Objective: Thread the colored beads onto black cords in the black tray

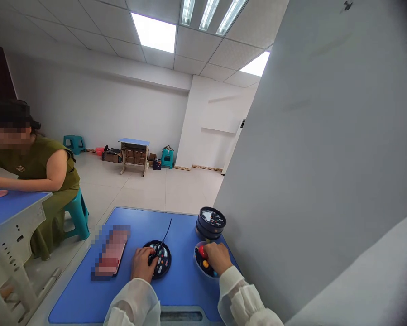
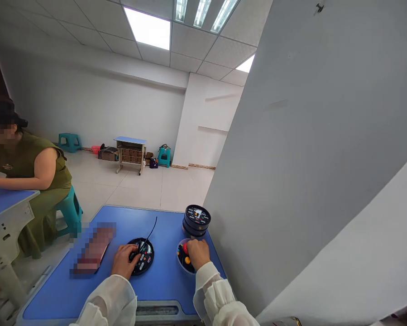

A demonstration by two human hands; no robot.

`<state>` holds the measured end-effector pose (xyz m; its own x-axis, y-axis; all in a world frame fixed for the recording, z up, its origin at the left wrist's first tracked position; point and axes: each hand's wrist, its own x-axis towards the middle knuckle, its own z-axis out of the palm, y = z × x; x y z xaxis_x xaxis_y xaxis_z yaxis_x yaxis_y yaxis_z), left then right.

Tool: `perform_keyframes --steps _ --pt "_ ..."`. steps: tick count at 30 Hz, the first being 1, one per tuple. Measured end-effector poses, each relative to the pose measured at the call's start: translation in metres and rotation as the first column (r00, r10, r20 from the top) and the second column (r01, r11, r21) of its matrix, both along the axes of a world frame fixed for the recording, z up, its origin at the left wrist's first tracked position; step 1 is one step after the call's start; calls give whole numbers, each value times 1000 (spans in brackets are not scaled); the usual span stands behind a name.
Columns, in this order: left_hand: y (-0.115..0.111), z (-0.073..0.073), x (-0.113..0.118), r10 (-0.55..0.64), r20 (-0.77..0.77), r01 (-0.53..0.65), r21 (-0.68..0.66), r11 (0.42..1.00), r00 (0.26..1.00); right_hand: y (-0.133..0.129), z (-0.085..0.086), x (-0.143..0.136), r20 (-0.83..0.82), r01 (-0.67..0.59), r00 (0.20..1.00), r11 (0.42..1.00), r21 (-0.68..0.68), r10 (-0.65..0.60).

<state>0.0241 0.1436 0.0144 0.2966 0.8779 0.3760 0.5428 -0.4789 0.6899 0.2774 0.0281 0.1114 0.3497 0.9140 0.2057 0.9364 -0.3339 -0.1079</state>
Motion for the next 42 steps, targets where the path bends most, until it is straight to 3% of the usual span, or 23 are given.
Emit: perform_keyframes --steps 4,8,20,33,42 --pt "0 -1 1 8 -9 -7 5 1000 1000 -3 5 -2 50 -16 998 985 -174 25" --pt "-4 -2 2 19 -7 -19 13 1000 1000 -12 10 -3 75 -14 997 972 -235 32" --pt "-7 -1 3 27 1 -27 43 999 1000 -13 21 4 -2 -56 998 980 -192 56" --pt "-12 2 4 35 47 -36 28 999 998 -33 20 5 -91 -145 987 978 -148 133" --pt "-24 8 3 90 91 -92 17 996 992 -30 17 -9 -46 -26 999 982 -186 18"
